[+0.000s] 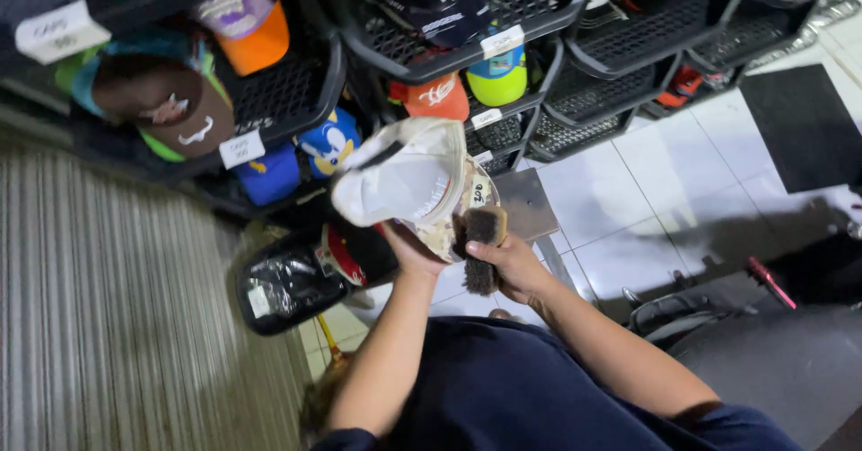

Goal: Cleaning various baseball caps using a small brush while they are stored in a rack system.

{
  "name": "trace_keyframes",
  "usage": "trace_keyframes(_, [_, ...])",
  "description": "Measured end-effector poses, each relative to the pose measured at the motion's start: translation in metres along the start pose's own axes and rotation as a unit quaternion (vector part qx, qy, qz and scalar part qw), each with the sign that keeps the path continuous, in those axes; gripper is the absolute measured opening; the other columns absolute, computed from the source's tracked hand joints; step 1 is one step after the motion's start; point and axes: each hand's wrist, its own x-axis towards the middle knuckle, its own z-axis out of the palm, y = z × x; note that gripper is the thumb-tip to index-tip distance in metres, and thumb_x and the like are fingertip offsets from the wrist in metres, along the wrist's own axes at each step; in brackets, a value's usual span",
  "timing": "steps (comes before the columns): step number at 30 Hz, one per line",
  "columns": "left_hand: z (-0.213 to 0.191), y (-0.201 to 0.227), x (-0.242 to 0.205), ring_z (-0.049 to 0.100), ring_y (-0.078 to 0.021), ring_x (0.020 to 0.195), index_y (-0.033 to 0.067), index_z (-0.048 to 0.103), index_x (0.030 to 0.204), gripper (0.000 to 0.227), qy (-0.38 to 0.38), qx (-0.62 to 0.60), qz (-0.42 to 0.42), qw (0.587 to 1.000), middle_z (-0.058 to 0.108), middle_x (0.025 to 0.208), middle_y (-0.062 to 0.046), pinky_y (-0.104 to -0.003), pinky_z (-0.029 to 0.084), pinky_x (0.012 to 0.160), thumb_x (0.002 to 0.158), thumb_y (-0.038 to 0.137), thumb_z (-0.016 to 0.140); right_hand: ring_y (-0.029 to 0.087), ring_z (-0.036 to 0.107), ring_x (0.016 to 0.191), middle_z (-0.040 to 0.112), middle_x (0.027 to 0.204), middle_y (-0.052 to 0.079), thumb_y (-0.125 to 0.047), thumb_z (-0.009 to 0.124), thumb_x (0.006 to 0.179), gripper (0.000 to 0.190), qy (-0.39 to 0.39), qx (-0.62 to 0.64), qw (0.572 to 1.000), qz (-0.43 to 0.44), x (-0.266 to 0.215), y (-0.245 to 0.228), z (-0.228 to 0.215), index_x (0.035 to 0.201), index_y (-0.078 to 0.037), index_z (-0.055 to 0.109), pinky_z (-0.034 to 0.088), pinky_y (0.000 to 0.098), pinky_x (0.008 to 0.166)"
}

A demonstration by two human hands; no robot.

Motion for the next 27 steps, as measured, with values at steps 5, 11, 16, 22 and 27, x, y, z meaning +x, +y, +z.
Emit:
trace_keyframes(5, [0.002, 0.012, 0.005, 0.063, -0.0258, 0.114, 0.0180, 0.068, 0.122, 0.043, 0.009, -0.016, -0.007, 1.000, 0.069, 0.121, -0.004, -0.041, 0.045, 0.103, 0.093, 0.049, 0.065, 0.029, 0.063, 0.039, 0.056, 0.043, 0.019, -0.050, 0.072, 0.095, 0.065, 0.066, -0.285, 0.956, 0.030, -0.021, -0.036, -0.005, 0.056, 0.002, 0.063, 0.052, 0.0386, 0.042])
trace_keyframes(11, [0.003, 0.014, 0.005, 0.064, -0.0267, 0.114, 0.0180, 0.069, 0.122, 0.048, 0.003, -0.018, -0.036, 0.999, 0.070, 0.121, -0.005, -0.042, 0.045, 0.105, 0.089, 0.053, 0.066, 0.052, 0.059, 0.102, 0.047, 0.117, 0.033, -0.020, 0.049, 0.090, 0.077, -0.044, -0.476, 0.853, -0.209, -0.053, -0.112, 0.063, 0.159, 0.008, 0.025, 0.050, 0.0599, 0.085])
trace_keyframes(16, [0.000, 0.014, 0.005, 0.064, -0.0274, 0.115, 0.0181, 0.071, 0.122, 0.052, -0.003, -0.007, -0.075, 0.997, 0.071, 0.121, -0.006, -0.044, 0.045, 0.106, 0.086, 0.055, 0.067, 0.030, 0.059, 0.101, 0.065, 0.099, 0.010, -0.014, 0.067, 0.087, 0.018, -0.002, -0.744, 0.360, -0.563, 0.017, -0.075, 0.062, 0.102, -0.004, 0.069, 0.041, 0.0416, 0.088])
trace_keyframes(22, [-0.006, 0.046, 0.022, 0.065, -0.0284, 0.116, 0.0181, 0.072, 0.122, 0.057, -0.017, -0.002, -0.132, 0.991, 0.072, 0.121, -0.007, -0.046, 0.045, 0.107, 0.083, 0.059, 0.068, 0.039, 0.073, 0.095, 0.074, 0.095, 0.019, -0.022, 0.063, 0.092, 0.027, 0.028, -0.277, 0.956, -0.097, 0.052, -0.005, 0.101, 0.107, -0.002, 0.074, 0.053, 0.0493, 0.085])
trace_keyframes(27, [-0.019, 0.088, 0.034, 0.066, -0.0291, 0.116, 0.0182, 0.073, 0.121, 0.061, -0.023, 0.013, -0.184, 0.983, 0.073, 0.121, -0.007, -0.047, 0.045, 0.109, 0.080, 0.062, 0.069, 0.018, 0.069, 0.090, 0.076, 0.085, 0.007, -0.024, 0.080, 0.091, 0.015, 0.020, -0.308, 0.935, -0.174, 0.021, -0.016, 0.147, 0.097, -0.010, 0.081, 0.053, 0.0343, 0.082])
